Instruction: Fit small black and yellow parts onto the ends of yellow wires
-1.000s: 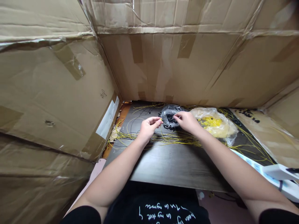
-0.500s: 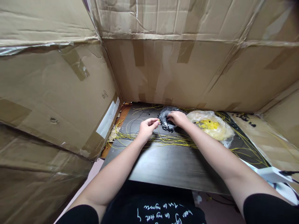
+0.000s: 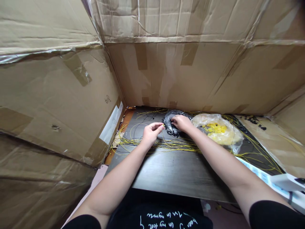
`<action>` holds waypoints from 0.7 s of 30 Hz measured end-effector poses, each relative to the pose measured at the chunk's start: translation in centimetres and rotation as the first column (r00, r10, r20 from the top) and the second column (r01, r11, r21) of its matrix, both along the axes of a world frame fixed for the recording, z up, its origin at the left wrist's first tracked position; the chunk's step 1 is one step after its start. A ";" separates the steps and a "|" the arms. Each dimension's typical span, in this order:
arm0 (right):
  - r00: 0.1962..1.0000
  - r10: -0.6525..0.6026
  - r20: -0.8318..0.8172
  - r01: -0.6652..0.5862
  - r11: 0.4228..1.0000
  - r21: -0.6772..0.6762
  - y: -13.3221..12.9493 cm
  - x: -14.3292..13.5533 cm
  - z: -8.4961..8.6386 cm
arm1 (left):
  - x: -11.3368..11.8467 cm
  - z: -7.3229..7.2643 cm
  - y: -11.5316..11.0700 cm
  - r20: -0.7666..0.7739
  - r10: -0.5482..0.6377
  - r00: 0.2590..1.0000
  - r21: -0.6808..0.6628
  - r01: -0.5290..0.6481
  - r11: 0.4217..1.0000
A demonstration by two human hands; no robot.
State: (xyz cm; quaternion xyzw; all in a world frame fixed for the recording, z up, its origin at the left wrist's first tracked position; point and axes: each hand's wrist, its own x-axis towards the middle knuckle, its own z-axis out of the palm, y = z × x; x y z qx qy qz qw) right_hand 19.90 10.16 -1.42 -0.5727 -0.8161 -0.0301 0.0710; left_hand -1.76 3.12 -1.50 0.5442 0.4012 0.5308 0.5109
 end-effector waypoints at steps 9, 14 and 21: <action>0.999 -0.031 -0.045 0.033 0.998 0.051 -0.8 -1.4 -0.5 | 0.0 0.4 -0.2 -0.015 -0.006 1.000 0.009 0.006 1.000; 0.994 -0.035 -0.106 0.042 0.997 0.065 -1.0 -1.3 -0.4 | 0.0 0.6 -0.3 0.002 0.022 1.000 0.025 -0.022 0.999; 0.969 -0.089 -0.230 0.108 0.992 0.068 -1.4 -0.8 -0.6 | 0.0 0.7 -0.4 0.014 0.053 0.999 0.046 -0.053 0.998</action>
